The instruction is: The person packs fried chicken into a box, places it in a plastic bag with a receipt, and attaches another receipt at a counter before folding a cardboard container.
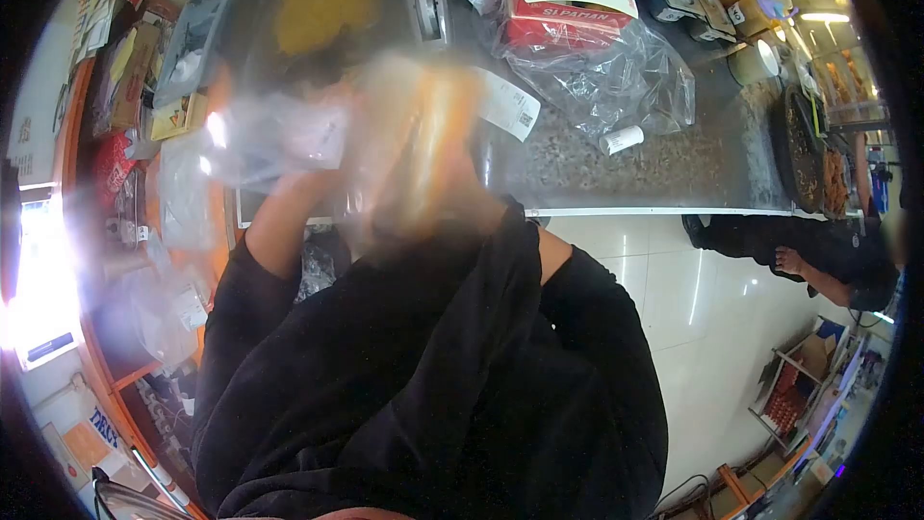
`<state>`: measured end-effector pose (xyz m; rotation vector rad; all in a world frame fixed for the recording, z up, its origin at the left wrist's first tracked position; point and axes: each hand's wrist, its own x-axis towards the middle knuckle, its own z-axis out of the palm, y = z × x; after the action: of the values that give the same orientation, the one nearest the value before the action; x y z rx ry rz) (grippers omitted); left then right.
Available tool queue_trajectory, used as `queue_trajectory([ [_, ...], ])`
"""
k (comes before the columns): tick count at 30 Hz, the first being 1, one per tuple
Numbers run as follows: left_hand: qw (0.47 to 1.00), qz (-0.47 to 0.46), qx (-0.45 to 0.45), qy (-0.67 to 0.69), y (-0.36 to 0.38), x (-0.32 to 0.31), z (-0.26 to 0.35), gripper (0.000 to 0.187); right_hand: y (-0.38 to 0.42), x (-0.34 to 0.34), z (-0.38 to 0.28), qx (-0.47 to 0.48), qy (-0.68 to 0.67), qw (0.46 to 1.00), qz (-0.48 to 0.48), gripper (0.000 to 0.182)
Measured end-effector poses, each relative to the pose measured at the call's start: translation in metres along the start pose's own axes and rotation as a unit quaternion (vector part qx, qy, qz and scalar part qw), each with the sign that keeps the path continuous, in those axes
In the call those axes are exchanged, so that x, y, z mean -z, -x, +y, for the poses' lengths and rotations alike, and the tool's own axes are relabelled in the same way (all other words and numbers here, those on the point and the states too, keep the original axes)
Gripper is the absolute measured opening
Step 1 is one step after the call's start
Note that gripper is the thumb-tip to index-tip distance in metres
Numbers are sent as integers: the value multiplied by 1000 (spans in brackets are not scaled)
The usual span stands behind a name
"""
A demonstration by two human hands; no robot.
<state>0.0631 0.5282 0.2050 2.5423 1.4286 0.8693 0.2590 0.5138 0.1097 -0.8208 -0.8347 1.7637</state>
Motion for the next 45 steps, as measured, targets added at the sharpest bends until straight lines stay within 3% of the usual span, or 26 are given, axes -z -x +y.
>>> queue_trajectory([
  [1, 991, 2, -81, -104, 0, 5, -4, 23, -1, 0, 2, -22, -8, 1000, -7, 43],
  [2, 997, -50, 30, -54, 1, 13, -3, 24, -2, 0, 4, -43, -18, 999, -13, 41],
  [3, 991, -50, 123, 19, 5, 16, -1, 25, -14, 25, 13, -53, 181, 982, -2, 39],
  [4, 971, -48, 216, 91, 10, 19, 2, 27, -25, 49, 21, -68, 371, 926, 5, 38],
  [5, 937, -47, 306, 163, 17, 22, 4, 28, -28, 46, 0, 45, 532, 843, 71, 32],
  [6, 974, 19, 210, 81, 39, 6, -10, 31, -41, 70, 6, 192, 651, 717, 162, 25],
  [7, 968, 30, 229, 95, 49, -2, -11, 32, -46, 75, -11, 208, 697, 668, 160, 28],
  [8, 961, 41, 250, 109, 56, -8, -10, 33, -55, 84, -15, 201, 751, 604, 175, 38],
  [11, 903, 35, 383, 193, 75, -36, -20, 35, -67, 90, -21, -24, 793, 573, 207, 56],
  [12, 869, 26, 438, 227, 81, -43, -25, 35, -70, 93, -21, -28, 795, 568, 212, 57],
  [15, 910, 90, 370, 161, 79, -53, -14, 35, -73, 116, -26, -104, 711, 684, 126, 44],
  [16, 921, 92, 350, 144, 81, -55, -17, 35, -71, 126, -20, -14, 729, 669, 146, 31],
  [18, 938, 97, 313, 109, 86, -63, -23, 34, -53, 96, -53, 4, 626, 759, 179, 26],
  [19, 909, 67, 370, 180, 87, -63, -25, 33, -41, 76, -72, 10, 569, 799, 195, 25],
  [21, 825, 7, 467, 317, 84, -58, -27, 30, -17, 28, -88, -21, 343, 927, 148, 22],
  [22, 801, 8, 487, 349, 82, -56, -28, 30, -12, 11, -86, -36, 217, 967, 126, 22],
  [25, 737, 25, 511, 441, 78, -57, -26, 28, -8, 9, -47, -155, 343, 926, -12, 21],
  [27, 714, 56, 490, 497, 81, -57, -25, 28, -11, 3, -22, -202, 364, 909, -12, 22],
  [39, 695, 52, 503, 511, 77, -49, -20, 27, -13, -12, -28, -127, 490, 861, -56, 23],
  [42, 668, 79, 462, 579, 85, -52, -23, 26, -14, -18, -29, -130, 495, 857, -56, 22],
  [45, 717, 62, 435, 540, 87, -55, -25, 25, -19, -9, -8, -128, 518, 842, -77, 20],
])
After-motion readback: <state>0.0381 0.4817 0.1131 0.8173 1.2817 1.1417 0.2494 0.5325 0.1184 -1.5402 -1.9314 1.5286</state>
